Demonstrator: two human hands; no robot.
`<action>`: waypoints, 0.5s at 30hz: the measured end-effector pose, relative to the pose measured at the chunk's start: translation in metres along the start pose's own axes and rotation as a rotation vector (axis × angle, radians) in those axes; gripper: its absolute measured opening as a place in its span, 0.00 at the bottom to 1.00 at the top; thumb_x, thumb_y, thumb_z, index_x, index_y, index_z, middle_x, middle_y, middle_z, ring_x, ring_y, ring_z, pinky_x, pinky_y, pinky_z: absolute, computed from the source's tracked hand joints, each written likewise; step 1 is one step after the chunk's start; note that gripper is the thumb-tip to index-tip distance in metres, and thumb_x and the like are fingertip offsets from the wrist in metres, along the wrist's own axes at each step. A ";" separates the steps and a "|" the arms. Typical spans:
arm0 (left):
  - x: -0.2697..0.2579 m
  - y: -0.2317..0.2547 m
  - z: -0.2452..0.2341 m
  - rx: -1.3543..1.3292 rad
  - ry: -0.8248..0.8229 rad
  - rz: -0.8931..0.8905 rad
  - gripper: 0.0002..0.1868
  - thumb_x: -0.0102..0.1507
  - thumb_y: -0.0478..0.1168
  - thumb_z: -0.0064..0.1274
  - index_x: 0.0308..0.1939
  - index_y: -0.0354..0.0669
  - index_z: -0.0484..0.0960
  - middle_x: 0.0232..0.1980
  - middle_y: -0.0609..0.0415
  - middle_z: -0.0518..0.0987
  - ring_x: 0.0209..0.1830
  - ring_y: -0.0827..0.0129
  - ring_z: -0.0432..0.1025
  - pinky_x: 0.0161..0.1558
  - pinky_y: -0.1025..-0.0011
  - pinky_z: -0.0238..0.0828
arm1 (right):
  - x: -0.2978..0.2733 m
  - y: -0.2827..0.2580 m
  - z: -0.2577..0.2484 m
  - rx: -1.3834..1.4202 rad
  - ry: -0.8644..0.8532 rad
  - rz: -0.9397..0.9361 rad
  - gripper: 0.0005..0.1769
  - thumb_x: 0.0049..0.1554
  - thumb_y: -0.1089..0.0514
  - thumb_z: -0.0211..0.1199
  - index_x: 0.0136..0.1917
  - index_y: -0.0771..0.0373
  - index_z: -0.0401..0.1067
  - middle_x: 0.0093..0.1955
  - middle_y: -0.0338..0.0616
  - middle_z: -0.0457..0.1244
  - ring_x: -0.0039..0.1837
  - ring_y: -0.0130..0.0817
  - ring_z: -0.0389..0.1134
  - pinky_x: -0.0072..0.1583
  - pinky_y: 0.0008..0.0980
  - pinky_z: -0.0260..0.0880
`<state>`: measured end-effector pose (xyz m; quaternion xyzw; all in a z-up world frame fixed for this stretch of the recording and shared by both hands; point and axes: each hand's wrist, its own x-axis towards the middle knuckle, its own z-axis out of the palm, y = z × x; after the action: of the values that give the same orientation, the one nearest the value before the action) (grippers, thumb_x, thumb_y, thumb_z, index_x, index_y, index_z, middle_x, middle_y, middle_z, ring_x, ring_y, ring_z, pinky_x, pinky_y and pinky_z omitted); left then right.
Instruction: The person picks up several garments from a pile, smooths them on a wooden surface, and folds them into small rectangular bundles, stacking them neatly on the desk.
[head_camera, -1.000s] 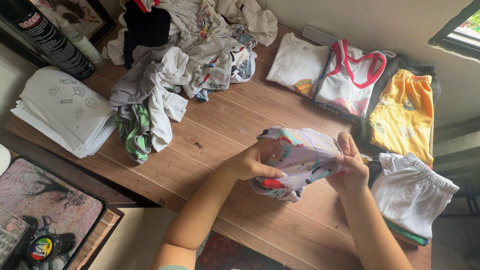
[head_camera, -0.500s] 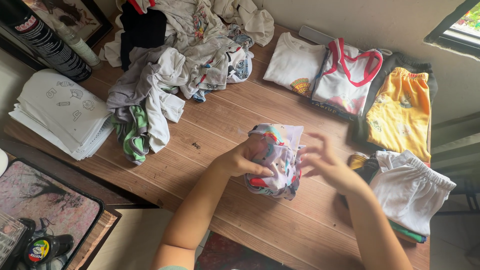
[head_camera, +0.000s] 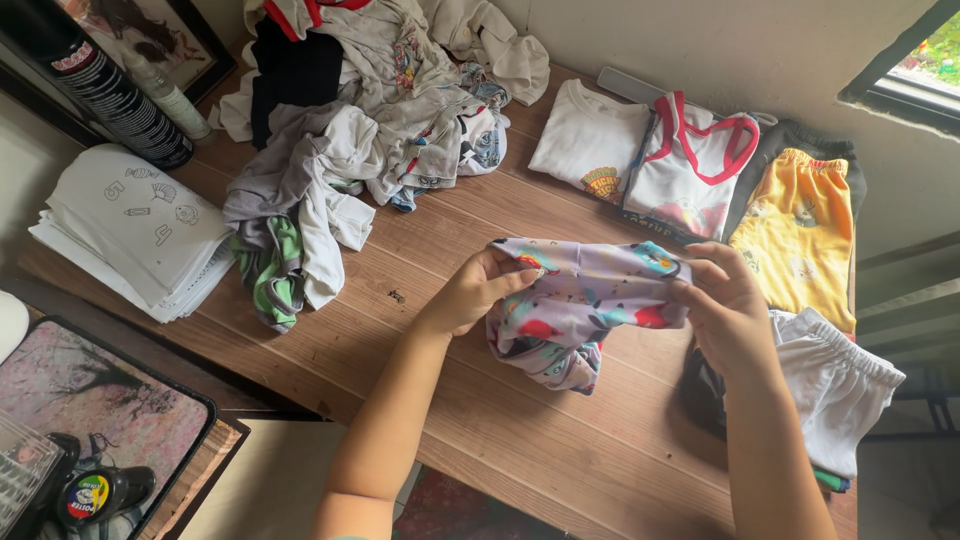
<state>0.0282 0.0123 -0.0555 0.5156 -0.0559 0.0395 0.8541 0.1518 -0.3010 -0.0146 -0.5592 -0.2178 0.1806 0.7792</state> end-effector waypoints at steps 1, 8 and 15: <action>0.000 0.002 0.000 0.015 0.027 -0.042 0.17 0.65 0.37 0.61 0.56 0.34 0.79 0.52 0.51 0.83 0.49 0.73 0.76 0.51 0.73 0.75 | 0.000 -0.003 -0.004 0.011 0.015 -0.010 0.23 0.60 0.73 0.61 0.67 0.64 0.65 0.59 0.51 0.66 0.57 0.34 0.71 0.53 0.27 0.71; -0.001 0.013 0.008 0.025 0.163 0.001 0.17 0.59 0.32 0.66 0.50 0.32 0.80 0.46 0.51 0.85 0.42 0.73 0.80 0.45 0.73 0.81 | 0.000 0.002 0.002 0.104 -0.009 -0.161 0.27 0.56 0.80 0.64 0.63 0.62 0.64 0.59 0.38 0.63 0.61 0.26 0.67 0.66 0.32 0.73; -0.003 0.008 0.006 0.218 0.319 0.020 0.17 0.55 0.29 0.69 0.43 0.35 0.79 0.39 0.51 0.84 0.36 0.71 0.78 0.38 0.74 0.79 | -0.005 -0.012 0.013 -0.311 0.019 -0.183 0.16 0.56 0.78 0.63 0.56 0.67 0.73 0.55 0.43 0.67 0.57 0.28 0.69 0.60 0.28 0.71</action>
<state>0.0235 0.0108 -0.0463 0.5917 0.0799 0.1350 0.7907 0.1411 -0.2971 0.0000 -0.6525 -0.2860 0.0677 0.6985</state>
